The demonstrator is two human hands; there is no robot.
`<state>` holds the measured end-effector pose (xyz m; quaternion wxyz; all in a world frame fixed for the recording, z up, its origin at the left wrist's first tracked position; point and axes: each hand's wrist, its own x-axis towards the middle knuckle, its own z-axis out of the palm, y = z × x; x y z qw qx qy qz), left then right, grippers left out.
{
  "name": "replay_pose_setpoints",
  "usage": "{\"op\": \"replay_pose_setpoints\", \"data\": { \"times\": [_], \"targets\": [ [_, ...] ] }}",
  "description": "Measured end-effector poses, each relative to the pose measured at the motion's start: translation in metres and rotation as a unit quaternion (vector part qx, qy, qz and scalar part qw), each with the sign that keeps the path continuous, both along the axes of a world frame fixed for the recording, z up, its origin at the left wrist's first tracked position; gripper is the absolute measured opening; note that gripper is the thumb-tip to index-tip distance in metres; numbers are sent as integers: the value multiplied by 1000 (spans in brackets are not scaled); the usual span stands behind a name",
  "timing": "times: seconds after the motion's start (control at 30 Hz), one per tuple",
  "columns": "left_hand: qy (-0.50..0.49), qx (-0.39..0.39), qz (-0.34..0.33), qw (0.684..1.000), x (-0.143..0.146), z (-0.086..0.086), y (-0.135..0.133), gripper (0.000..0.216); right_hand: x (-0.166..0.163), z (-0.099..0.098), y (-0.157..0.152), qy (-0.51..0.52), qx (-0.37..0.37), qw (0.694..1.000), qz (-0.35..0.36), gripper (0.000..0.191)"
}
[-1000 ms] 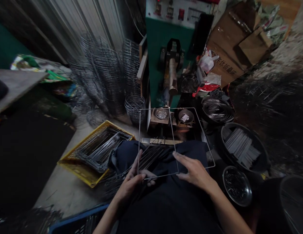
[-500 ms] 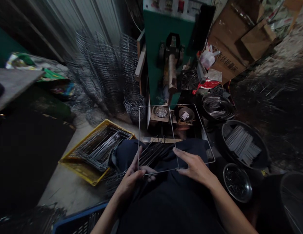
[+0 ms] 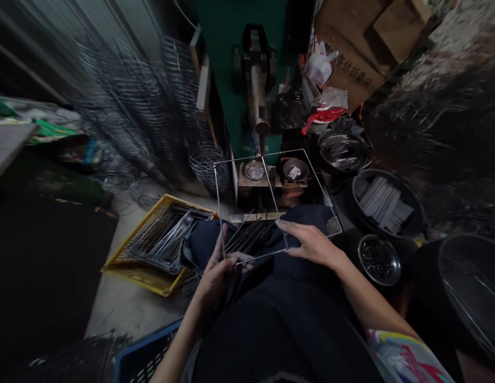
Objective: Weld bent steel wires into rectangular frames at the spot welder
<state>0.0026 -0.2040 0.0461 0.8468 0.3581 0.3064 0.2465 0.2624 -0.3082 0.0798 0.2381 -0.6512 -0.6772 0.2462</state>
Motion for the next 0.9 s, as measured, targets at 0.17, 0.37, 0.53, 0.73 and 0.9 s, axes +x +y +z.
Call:
{"op": "replay_pose_setpoints", "data": {
  "times": [0.17,0.37,0.53,0.73,0.9],
  "targets": [
    [17,-1,12,1000,1,4,0,93,-1,-3,1,14,-16,1000,-6,88],
    [8,-20,-3,1000,-2,-5,1,98,-5,-8,-4,14,-18,999,-28,83],
    [-45,6,-28,999,10,-16,34,100,6,-18,19,-35,17,999,-37,76],
    [-88,74,-22,993,66,-22,146,99,68,-15,130,-168,67,979,-99,82],
    [-98,96,-11,990,102,-18,218,97,118,-11,205,-207,100,966,-116,75]
  ]
}}
